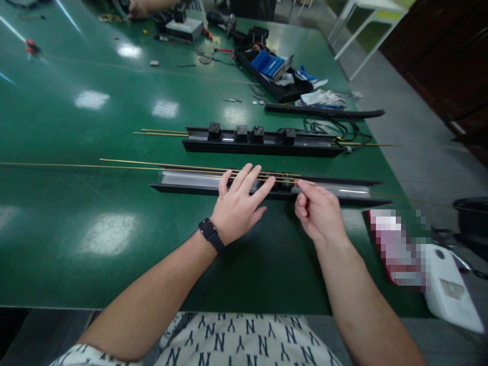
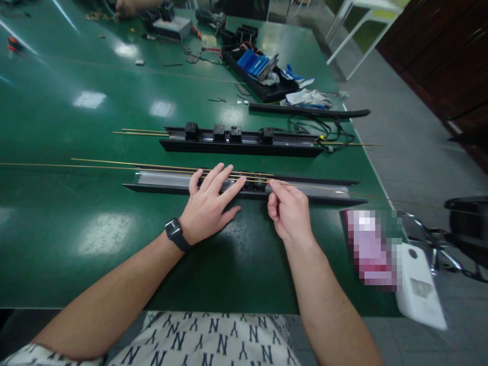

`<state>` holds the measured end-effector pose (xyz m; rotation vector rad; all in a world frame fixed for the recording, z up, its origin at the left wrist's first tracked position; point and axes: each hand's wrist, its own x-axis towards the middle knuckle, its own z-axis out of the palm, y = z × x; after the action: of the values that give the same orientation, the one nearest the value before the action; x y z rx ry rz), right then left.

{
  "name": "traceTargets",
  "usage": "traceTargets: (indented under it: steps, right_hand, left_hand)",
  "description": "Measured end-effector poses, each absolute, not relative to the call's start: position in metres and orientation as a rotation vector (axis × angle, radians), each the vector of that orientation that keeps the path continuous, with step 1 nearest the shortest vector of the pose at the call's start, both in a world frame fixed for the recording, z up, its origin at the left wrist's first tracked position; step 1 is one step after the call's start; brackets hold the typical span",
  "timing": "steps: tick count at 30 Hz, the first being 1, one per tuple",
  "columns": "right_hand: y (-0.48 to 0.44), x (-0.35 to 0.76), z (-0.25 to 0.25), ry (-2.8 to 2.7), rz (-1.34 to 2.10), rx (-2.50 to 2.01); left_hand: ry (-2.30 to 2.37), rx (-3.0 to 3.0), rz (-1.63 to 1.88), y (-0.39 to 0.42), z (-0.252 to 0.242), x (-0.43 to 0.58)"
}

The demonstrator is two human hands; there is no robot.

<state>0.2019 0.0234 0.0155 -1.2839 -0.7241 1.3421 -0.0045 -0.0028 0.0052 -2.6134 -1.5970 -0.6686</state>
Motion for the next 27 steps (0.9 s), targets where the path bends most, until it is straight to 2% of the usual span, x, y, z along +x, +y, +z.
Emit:
traceTargets:
  steps: [27]
  right_hand:
    - [0.0241,0.2012,0.0127,-0.771,1.337,-1.260]
  left_hand:
    - [-1.592,-2.603,-0.674,-0.0020,0.0033,-0.0042]
